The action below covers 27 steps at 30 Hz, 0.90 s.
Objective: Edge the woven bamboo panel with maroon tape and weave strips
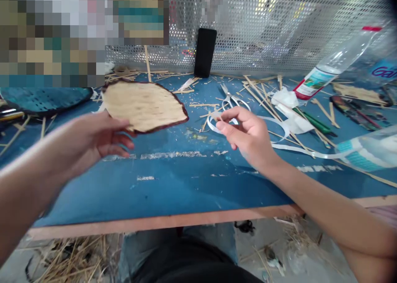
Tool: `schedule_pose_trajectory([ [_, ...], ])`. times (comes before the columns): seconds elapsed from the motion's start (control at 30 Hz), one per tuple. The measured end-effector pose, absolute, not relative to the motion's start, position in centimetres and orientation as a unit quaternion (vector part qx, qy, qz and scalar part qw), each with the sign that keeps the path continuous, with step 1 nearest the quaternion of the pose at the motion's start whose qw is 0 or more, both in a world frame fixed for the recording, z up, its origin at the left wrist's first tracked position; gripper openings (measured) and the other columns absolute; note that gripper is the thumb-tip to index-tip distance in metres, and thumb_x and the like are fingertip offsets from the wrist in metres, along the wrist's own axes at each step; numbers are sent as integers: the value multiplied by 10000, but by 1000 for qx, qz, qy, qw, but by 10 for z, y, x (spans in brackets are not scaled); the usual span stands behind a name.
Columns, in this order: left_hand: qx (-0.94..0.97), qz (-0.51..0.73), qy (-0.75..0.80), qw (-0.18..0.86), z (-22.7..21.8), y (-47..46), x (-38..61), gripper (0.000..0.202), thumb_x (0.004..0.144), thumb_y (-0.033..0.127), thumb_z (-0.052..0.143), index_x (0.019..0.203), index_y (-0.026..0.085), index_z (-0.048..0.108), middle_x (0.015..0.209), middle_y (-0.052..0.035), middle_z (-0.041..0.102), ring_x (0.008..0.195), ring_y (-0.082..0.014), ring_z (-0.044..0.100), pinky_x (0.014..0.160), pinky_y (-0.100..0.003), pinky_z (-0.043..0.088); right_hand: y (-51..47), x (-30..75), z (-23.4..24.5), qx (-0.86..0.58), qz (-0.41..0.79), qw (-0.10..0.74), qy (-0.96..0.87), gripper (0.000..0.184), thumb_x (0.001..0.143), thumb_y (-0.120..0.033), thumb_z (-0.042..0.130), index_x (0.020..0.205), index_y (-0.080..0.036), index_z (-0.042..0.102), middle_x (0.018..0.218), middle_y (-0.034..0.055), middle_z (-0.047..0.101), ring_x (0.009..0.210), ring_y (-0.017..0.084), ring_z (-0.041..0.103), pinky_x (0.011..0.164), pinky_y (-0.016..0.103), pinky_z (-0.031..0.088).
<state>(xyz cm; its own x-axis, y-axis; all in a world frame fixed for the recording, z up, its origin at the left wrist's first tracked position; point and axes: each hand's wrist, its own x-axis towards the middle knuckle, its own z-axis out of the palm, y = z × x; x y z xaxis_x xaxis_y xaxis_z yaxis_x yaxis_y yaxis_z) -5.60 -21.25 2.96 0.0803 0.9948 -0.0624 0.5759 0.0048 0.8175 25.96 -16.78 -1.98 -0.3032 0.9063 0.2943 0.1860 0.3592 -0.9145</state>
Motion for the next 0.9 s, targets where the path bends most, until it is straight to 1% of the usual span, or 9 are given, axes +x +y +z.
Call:
schedule_pose_trajectory([
  [0.07,510,329,630,484,11,-239,-36,316,900,470,582,1049,191,581,983,-92,744,728,-225,726,524,-315,595,-169,256,-24,-385,407,400,-725,151,895,-322,668,953,-200,601,818,-23,546,512,59,402,473,246,326],
  [0.13,426,307,604,599,-2,-265,-15,385,895,565,552,1043,209,553,1058,-118,733,709,-227,724,479,-318,591,-172,251,-29,-372,390,355,-764,109,891,-279,657,922,-187,607,796,-24,535,546,67,413,516,253,344],
  [0.2,413,218,565,680,-6,-286,0,430,898,625,504,1059,229,547,952,-81,736,562,-181,673,430,-287,550,-175,247,-33,-355,366,312,-802,80,880,-239,652,915,-173,622,806,-16,546,599,79,440,572,260,368],
  [0.27,441,121,548,701,-1,-300,6,481,901,687,443,1034,242,570,781,-28,710,452,-140,595,389,-240,470,-178,245,-35,-348,349,276,-825,74,870,-217,647,920,-164,632,824,-6,566,646,92,465,618,268,382],
  [0.37,594,69,588,545,11,-295,7,478,936,641,399,874,220,615,661,-9,658,467,-129,558,425,-227,402,-177,247,-35,-357,340,256,-832,67,863,-220,641,895,-166,619,822,-1,581,667,105,477,639,275,378],
  [0.5,803,64,555,208,12,-246,17,354,987,388,359,992,215,668,943,-53,723,845,-214,674,718,-309,477,-166,254,-28,-372,299,250,-842,54,867,-215,624,906,-178,622,825,7,593,687,125,503,650,284,371],
  [0.57,843,9,529,98,8,-216,27,368,985,340,333,989,175,661,1002,-97,715,920,-251,667,763,-337,464,-159,258,-24,-375,260,201,-867,52,870,-213,619,906,-182,640,862,27,620,736,147,533,684,298,378],
  [0.7,827,-129,540,92,11,-180,49,359,945,404,410,935,167,680,961,-107,735,843,-249,675,711,-319,445,-154,261,-22,-381,219,107,-892,67,878,-201,587,896,-184,649,925,52,658,831,185,574,716,313,381],
  [0.9,832,-192,518,57,21,-178,74,391,922,306,376,900,128,723,908,-160,747,795,-314,697,626,-357,434,-155,269,-23,-376,245,96,-888,76,856,-175,597,898,-167,660,894,37,645,717,137,526,670,281,364],
])
